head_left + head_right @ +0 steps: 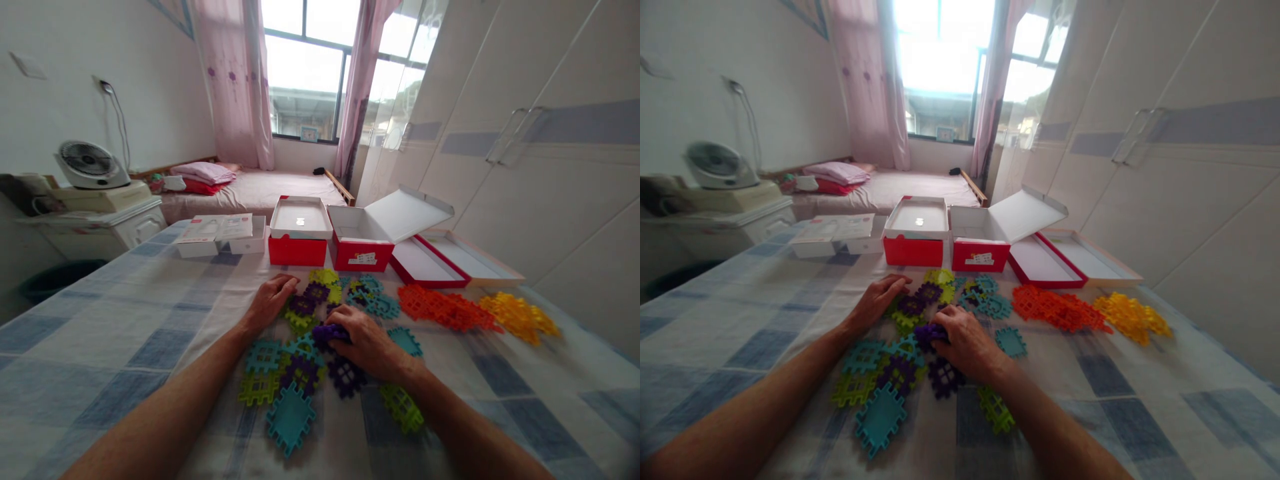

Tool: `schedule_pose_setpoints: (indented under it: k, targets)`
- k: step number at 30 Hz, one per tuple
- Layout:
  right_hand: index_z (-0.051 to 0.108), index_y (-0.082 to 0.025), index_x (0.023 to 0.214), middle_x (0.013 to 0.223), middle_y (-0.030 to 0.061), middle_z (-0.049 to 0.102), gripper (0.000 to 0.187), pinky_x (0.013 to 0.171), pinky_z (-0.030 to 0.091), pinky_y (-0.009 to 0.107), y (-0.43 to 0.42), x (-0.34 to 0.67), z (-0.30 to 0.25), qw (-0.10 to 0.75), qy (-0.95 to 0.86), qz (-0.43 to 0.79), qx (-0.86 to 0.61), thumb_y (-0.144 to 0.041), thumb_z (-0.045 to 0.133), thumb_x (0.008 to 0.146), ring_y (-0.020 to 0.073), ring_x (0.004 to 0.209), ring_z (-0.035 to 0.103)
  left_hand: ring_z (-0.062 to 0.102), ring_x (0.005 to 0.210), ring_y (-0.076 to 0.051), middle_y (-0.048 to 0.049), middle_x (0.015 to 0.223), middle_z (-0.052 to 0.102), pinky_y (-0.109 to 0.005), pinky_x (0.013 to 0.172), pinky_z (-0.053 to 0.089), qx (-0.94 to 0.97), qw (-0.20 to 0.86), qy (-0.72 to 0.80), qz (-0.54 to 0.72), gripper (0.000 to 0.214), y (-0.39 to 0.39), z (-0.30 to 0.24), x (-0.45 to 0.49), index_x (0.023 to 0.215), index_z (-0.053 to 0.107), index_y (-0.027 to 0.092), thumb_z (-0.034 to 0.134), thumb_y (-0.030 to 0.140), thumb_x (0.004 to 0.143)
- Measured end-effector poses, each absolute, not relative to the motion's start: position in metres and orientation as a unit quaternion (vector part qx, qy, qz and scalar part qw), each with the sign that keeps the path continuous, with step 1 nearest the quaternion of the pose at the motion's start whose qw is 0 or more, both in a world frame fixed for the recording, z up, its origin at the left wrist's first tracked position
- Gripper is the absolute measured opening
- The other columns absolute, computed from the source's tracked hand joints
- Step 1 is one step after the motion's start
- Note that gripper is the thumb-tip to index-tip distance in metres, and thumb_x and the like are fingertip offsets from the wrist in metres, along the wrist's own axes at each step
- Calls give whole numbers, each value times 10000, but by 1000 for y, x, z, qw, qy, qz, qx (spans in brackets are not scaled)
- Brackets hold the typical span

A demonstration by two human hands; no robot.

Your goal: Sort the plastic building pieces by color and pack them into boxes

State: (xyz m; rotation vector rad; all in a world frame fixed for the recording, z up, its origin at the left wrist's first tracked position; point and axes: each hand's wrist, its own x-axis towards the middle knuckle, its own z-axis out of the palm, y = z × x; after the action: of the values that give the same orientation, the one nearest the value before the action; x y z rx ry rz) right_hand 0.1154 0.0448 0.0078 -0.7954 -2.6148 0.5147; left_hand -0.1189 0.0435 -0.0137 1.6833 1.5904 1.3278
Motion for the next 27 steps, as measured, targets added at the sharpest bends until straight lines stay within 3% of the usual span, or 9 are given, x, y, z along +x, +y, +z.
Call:
schedule_pose_setpoints:
  k: [8,15,22,27]
  targets:
    - [602,-246,1073,1233,78,539,323,935,384,399,44,118,1,167,-933,147,-283,-220,643,754,238,1119,513,660,820,-199,-65,940,687,-287,752,490,610,234,582,484,450,43,-13,-119,933,679,160,439,528,832]
    - [616,-217,994,1104,50,588,275,899,413,330,42,113,0,212,-915,192,-284,-134,630,731,191,1037,532,660,822,-194,-64,964,680,-279,742,487,615,233,579,481,441,44,-14,-120,937,669,159,429,518,842]
    - [626,-201,925,856,-8,628,171,748,441,267,53,119,15,299,-821,322,-364,-243,625,759,141,792,564,659,820,-198,-64,923,695,-289,767,480,613,231,581,483,449,43,-13,-120,929,679,156,437,522,835]
    - [644,-178,963,811,-19,632,258,684,433,240,58,132,21,329,-744,452,-365,-316,649,744,120,729,545,659,832,-207,-71,956,698,-299,777,484,606,243,582,484,483,44,-14,-120,941,671,151,446,559,815]
